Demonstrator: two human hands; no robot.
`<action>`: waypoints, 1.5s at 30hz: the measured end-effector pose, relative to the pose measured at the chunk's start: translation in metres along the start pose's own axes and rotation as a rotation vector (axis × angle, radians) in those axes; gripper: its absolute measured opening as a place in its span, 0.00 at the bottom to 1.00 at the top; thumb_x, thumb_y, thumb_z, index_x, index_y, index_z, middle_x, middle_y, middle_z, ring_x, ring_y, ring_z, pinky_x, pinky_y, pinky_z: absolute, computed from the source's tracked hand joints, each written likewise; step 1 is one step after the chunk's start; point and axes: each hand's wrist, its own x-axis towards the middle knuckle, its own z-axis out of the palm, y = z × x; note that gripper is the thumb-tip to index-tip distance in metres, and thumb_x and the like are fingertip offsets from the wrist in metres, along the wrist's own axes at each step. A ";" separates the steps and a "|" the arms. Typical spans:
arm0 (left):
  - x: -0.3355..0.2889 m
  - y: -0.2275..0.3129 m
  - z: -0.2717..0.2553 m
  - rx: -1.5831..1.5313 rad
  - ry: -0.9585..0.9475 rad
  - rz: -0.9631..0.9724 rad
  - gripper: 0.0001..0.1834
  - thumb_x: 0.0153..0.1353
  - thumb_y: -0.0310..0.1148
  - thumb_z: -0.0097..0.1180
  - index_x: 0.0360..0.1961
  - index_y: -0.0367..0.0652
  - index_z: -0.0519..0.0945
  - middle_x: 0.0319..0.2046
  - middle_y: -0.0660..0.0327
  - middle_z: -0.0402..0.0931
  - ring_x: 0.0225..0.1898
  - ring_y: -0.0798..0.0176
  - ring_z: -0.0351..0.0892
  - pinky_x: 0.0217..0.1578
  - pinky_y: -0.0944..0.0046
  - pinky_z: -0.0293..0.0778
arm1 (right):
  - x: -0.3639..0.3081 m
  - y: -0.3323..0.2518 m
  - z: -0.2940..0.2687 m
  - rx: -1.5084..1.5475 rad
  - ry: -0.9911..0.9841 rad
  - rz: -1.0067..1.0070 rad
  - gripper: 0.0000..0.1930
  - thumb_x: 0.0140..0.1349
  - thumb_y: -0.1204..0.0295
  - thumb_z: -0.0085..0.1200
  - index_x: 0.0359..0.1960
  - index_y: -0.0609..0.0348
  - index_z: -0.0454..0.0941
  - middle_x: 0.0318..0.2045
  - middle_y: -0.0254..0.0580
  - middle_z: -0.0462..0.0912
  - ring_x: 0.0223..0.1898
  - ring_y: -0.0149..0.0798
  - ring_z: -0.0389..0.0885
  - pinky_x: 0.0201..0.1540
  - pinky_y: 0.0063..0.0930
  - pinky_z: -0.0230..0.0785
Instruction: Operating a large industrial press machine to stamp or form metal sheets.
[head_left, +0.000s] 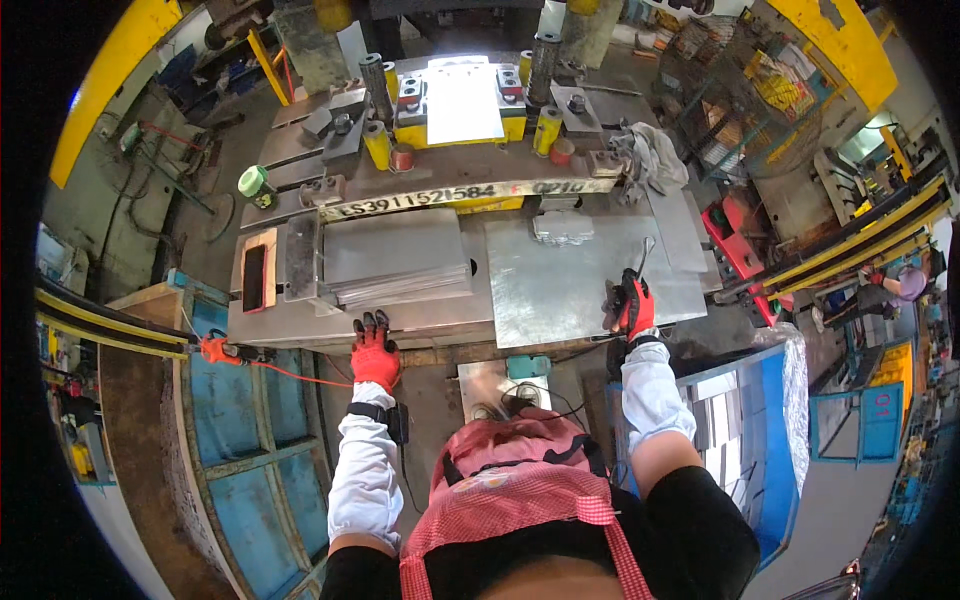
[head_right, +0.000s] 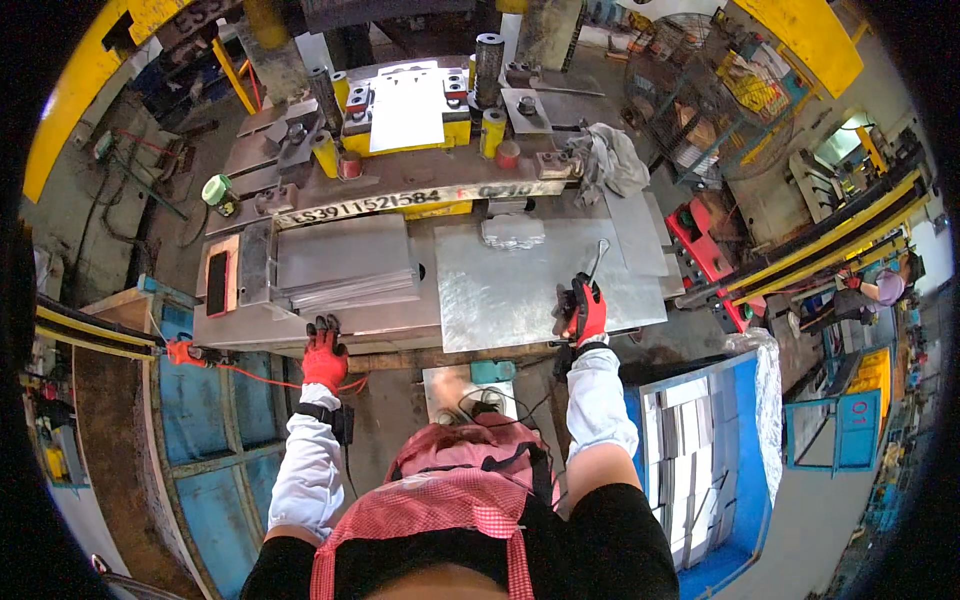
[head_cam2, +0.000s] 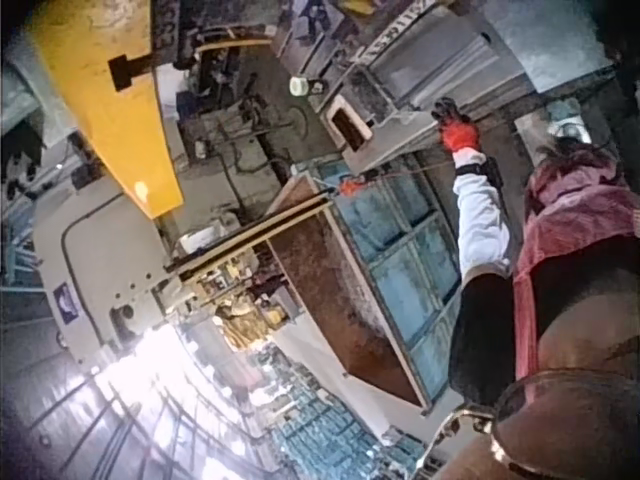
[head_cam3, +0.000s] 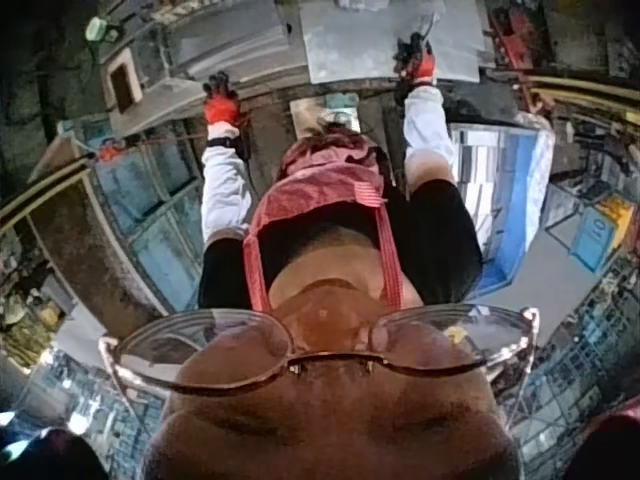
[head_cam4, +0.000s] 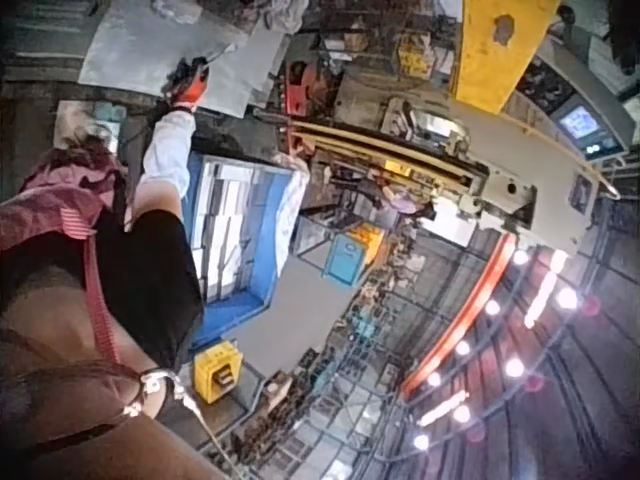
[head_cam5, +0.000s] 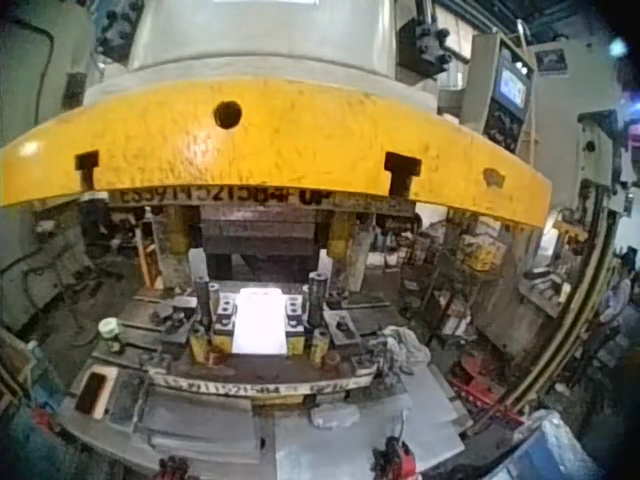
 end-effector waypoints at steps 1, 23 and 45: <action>0.001 0.002 -0.001 -0.002 0.012 0.021 0.28 0.50 0.41 0.52 0.55 0.51 0.67 0.58 0.54 0.61 0.59 0.44 0.57 0.53 0.48 0.62 | 0.006 0.004 -0.016 -0.044 -0.049 0.018 0.15 0.56 0.64 0.56 0.41 0.58 0.71 0.22 0.38 0.76 0.16 0.33 0.72 0.18 0.29 0.66; 0.053 0.154 -0.131 -0.624 -0.004 -0.061 0.24 0.55 0.48 0.52 0.48 0.44 0.74 0.35 0.54 0.79 0.39 0.47 0.77 0.38 0.57 0.72 | 0.148 -0.179 0.329 -0.561 -0.918 -0.098 0.18 0.57 0.56 0.52 0.16 0.54 0.71 0.08 0.33 0.67 0.11 0.28 0.65 0.16 0.26 0.54; 0.255 0.215 -0.114 -0.522 0.573 0.387 0.13 0.57 0.33 0.53 0.43 0.41 0.77 0.35 0.59 0.79 0.36 0.61 0.77 0.37 0.62 0.72 | 0.022 -0.047 0.025 -0.219 -0.498 0.139 0.20 0.59 0.72 0.49 0.54 0.59 0.68 0.28 0.36 0.79 0.19 0.24 0.69 0.20 0.17 0.61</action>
